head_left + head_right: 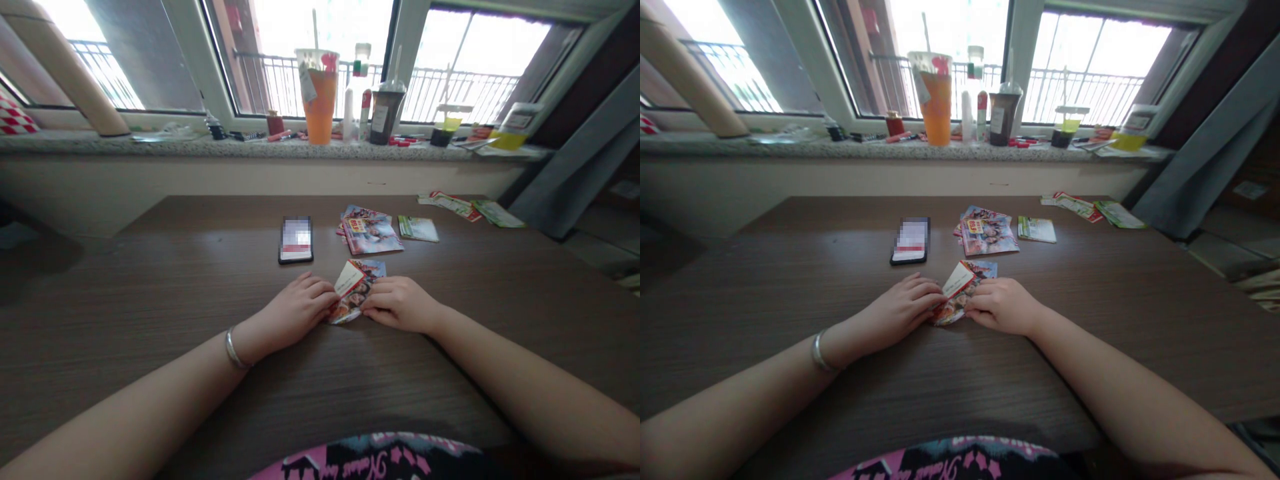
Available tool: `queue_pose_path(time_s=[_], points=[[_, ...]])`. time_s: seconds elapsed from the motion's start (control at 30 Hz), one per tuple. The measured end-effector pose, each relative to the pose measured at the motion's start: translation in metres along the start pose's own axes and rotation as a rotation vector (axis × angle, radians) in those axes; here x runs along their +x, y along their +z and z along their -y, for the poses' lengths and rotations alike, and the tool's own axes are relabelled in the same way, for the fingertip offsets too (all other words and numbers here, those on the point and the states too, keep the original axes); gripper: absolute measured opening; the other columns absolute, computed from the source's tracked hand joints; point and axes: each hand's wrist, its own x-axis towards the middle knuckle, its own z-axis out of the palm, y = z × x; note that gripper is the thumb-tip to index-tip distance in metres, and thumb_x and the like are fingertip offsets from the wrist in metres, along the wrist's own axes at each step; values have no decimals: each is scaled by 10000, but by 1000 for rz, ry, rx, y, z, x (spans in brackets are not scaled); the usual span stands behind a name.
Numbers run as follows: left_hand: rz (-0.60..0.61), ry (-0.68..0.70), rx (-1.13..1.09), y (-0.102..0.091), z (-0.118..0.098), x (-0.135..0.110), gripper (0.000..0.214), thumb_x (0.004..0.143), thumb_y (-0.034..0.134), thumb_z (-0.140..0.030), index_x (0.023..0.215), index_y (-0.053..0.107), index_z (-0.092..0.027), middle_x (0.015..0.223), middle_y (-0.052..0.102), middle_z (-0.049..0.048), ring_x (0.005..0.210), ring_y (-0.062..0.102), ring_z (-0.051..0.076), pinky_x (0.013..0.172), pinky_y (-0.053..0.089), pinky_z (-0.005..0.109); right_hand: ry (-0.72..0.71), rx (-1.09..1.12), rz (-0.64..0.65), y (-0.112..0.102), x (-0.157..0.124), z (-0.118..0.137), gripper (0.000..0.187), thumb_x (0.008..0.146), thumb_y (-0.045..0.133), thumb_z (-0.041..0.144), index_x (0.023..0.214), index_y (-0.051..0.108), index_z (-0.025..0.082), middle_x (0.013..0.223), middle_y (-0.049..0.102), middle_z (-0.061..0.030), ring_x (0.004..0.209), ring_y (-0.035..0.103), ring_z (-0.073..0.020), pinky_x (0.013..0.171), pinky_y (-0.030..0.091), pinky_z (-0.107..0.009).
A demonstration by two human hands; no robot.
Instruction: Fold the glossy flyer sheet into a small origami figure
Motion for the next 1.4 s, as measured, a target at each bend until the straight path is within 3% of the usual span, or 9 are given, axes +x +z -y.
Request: queue_pose_path(time_s=[0.1, 0.3, 0.53, 0.67, 0.83, 1.13, 1.4], points=[[32, 32, -19, -1, 0, -2, 369, 955, 479, -332, 1300, 520, -209, 1289, 572, 85, 1229, 483, 236, 1090, 334, 438, 45, 40, -17, -1, -1, 1, 194, 909, 537, 273, 882, 716, 204, 799, 712, -36, 735, 634, -143, 669, 477, -257], [143, 47, -9, -1, 0, -10, 617, 921, 506, -475, 1472, 311, -276, 1524, 348, 50, 1413, 269, 305, 1143, 247, 488, 132, 196, -39, 0, -1, -2, 148, 871, 589, 245, 917, 725, 212, 806, 736, -18, 728, 655, -138, 668, 487, -251], [234, 31, -15, -6, -2, -9, 553, 975, 428, -364, 1492, 271, -247, 1548, 296, 34, 1450, 184, 267, 1171, 188, 443, 330, 352, 17, -1, -1, -6, 143, 852, 604, 268, 846, 728, 197, 749, 720, -11, 642, 628, -124, 604, 450, -231], [263, 38, -24, -5, -2, -11, 614, 978, 403, -430, 1517, 191, -226, 1567, 239, 46, 1460, 140, 279, 1180, 144, 437, 494, 358, 64, 2, -2, -9, 209, 850, 601, 353, 837, 727, 187, 671, 677, -6, 567, 564, -117, 548, 392, -229], [246, 53, -59, -5, -3, -13, 729, 946, 430, -524, 1529, 123, -213, 1575, 208, 74, 1459, 134, 300, 1173, 150, 449, 624, 357, 13, 5, -3, -15, 223, 822, 616, 384, 795, 706, 182, 685, 664, -6, 591, 540, -123, 569, 374, -231], [203, 98, -56, 0, -2, -13, 727, 948, 434, -517, 1531, 80, -265, 1575, 216, 41, 1450, 157, 320, 1157, 174, 475, 690, 342, -7, 7, -1, -18, 199, 812, 621, 372, 789, 695, 188, 681, 650, 5, 584, 519, -126, 556, 342, -230], [205, 102, -44, 1, -4, -10, 692, 947, 443, -506, 1524, 136, -281, 1566, 249, 31, 1440, 180, 339, 1148, 183, 514, 654, 123, 85, 7, 1, -17, 169, 856, 591, 344, 792, 676, 213, 803, 695, -18, 713, 593, -161, 645, 390, -257]])
